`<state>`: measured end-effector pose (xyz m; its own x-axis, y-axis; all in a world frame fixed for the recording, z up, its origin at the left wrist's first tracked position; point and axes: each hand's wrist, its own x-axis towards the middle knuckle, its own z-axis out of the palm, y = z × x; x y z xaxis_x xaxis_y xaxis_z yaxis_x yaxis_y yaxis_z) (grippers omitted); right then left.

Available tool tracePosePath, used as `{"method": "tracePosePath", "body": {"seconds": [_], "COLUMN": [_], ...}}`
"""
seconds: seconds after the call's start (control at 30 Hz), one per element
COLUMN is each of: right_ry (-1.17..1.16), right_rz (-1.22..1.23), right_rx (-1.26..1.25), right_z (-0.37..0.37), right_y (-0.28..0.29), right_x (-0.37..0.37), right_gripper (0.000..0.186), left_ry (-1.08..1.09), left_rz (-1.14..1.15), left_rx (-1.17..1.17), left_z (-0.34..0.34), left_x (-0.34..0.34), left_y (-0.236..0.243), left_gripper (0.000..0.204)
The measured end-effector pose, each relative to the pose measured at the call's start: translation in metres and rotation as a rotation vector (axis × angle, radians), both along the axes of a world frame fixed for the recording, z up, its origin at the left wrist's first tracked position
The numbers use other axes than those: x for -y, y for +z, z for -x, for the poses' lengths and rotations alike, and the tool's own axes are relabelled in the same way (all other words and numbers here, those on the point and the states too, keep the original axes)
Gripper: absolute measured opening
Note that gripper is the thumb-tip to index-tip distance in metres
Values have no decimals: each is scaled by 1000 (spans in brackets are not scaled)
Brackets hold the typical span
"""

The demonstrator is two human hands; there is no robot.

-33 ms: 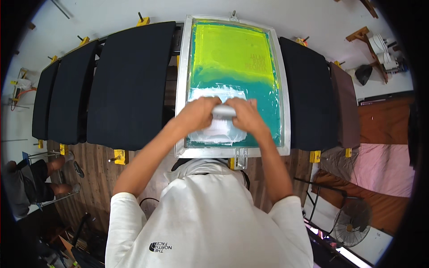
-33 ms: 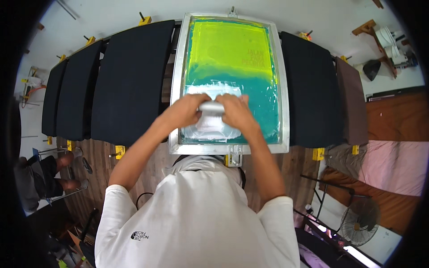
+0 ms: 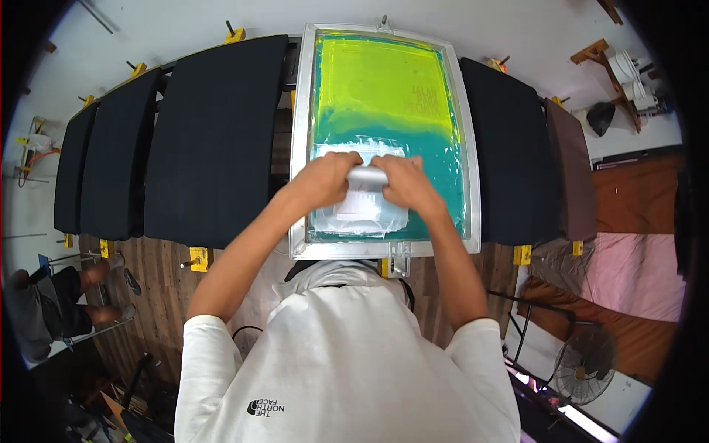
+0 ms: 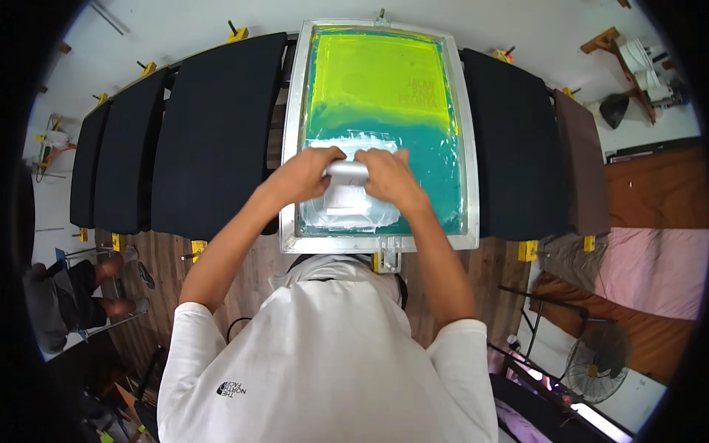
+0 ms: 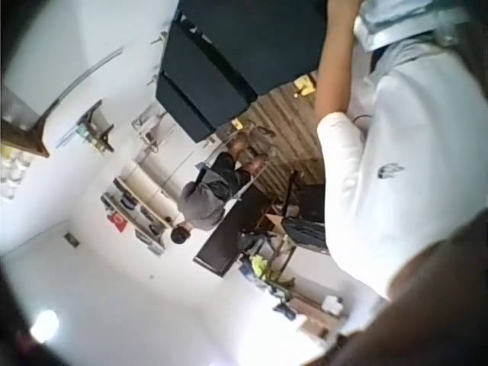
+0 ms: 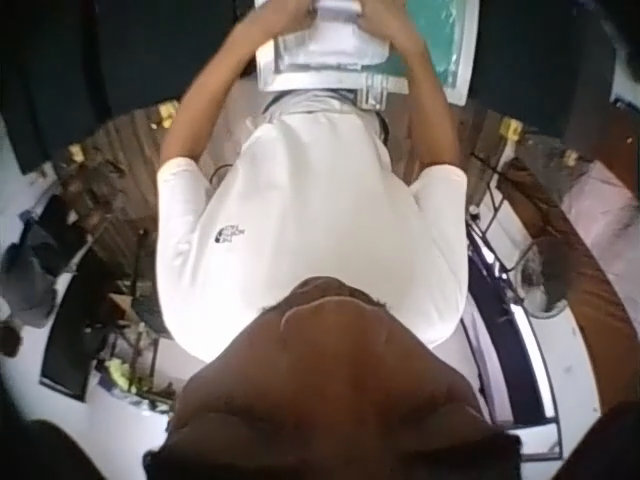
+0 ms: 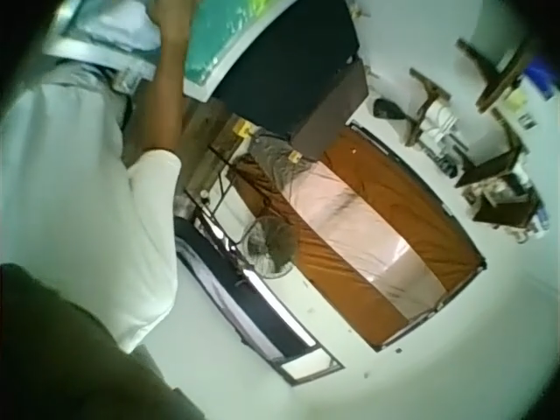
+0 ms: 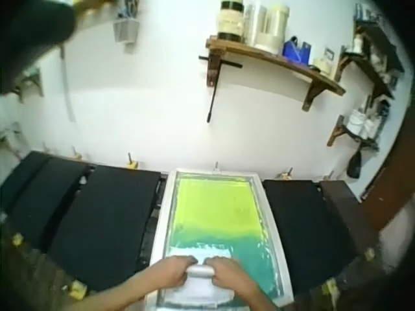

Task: Manually spreading ink across a screen using a squeegee to print a design onto t-shirts.

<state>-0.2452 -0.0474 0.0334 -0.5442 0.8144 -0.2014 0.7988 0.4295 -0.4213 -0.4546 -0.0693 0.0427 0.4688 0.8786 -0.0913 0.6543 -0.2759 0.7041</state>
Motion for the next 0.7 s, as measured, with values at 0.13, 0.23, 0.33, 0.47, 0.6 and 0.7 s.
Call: {"method": "tracePosePath", "body": {"seconds": [0.13, 0.23, 0.33, 0.47, 0.6, 0.7], "right_ry": [35, 28, 43, 37, 70, 29], "right_rz": [111, 114, 159, 165, 80, -116], "right_rx": [137, 135, 98, 25, -36, -56], "right_z": [16, 15, 15, 13, 7, 5], "right_y": [2, 0, -5, -13, -23, -35], "right_x": [-32, -39, -42, -41, -23, 15], "right_gripper": [38, 37, 41, 39, 40, 40], "left_ry": [-61, -77, -227, -253, -132, -36], "left_rz": [23, 95, 63, 128, -46, -236], "left_rx": [-43, -72, -158, -268, -305, -53], "left_z": [11, 12, 14, -3, -11, -10], "left_x": [-23, -38, -53, -53, -19, 20], "left_y": [-8, -4, 1, 2, -26, -47], "left_gripper": [42, 46, 55, 52, 34, 26]}}
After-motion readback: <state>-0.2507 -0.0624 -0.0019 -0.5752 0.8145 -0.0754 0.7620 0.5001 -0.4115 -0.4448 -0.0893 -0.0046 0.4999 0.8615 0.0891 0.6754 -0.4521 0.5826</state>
